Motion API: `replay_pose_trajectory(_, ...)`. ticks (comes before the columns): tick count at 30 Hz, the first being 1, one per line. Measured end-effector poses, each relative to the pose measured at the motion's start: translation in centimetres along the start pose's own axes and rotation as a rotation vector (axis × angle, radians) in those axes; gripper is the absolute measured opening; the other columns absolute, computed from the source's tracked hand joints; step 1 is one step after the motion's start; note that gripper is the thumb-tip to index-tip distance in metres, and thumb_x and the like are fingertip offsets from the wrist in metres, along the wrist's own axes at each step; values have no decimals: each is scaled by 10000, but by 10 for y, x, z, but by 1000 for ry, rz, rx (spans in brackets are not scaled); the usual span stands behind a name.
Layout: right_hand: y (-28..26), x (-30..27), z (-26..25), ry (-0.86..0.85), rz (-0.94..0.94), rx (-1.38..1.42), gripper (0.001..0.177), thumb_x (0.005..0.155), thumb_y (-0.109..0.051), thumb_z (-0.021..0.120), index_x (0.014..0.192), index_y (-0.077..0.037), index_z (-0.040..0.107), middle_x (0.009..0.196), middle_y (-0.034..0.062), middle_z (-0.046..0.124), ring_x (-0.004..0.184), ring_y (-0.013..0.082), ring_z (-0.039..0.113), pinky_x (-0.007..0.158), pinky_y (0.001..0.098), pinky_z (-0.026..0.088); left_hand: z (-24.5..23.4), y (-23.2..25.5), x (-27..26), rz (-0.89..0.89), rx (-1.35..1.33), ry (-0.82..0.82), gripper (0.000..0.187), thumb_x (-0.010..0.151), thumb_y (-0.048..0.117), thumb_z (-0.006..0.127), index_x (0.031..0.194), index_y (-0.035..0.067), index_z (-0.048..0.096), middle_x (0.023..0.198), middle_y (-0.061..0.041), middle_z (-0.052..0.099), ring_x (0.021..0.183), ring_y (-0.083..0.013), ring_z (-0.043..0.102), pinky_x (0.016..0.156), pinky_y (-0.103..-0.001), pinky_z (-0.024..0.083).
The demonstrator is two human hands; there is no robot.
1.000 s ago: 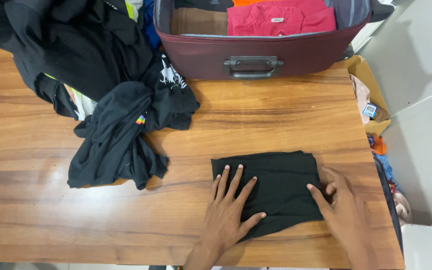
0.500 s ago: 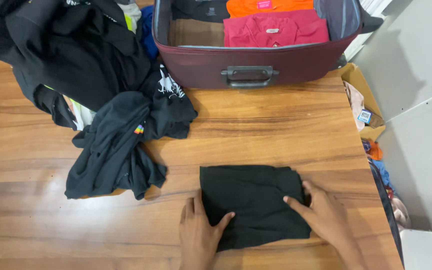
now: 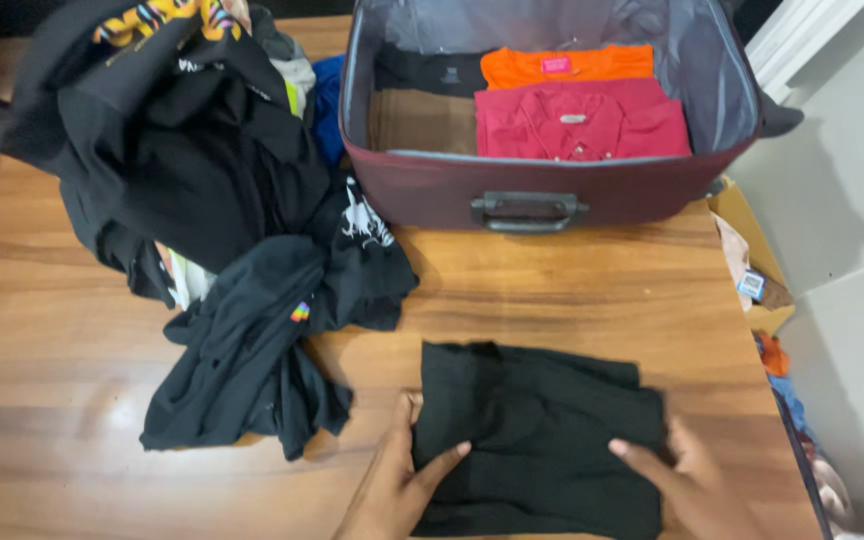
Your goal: The person unzips a suitcase, takes out garments, and folds a black pair of pants and several black t-shirts on a wooden table before placing them into the suitcase.
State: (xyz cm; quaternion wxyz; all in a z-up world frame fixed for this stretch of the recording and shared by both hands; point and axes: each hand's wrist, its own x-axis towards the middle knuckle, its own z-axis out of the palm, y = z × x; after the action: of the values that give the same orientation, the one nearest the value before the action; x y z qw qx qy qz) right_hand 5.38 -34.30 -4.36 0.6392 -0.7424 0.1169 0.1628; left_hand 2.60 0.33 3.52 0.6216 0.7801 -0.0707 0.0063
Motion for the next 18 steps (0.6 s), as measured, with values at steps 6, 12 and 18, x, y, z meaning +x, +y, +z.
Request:
replay_pose_trajectory(6,-158,41,-24,208,-375,-101,531,864,-58,706,1376,-16,570,1228,95,682,1094,178,652,953,361,526,-33,96,109,140,126,75,532,926,102,731,1373,26,454,1202,-130,693,1107,-193,662,931,-306,506)
replay_pose_trajectory(12,-305,123,-7,27,-678,275,467,919,-19,624,1364,-47,484,1247,72,659,1178,176,676,1041,336,579,-67,131,259,712,247,215,576,1044,15,744,1458,33,344,1275,-225,703,1270,-353,706,1075,-382,556)
replay_pose_trajectory(18,-319,285,18,-75,-726,143,502,997,-49,708,1422,-82,445,1200,133,664,1062,191,680,906,345,581,-101,94,372,638,609,377,626,868,6,786,1397,140,479,1212,-252,697,1173,-495,581,909,-521,505)
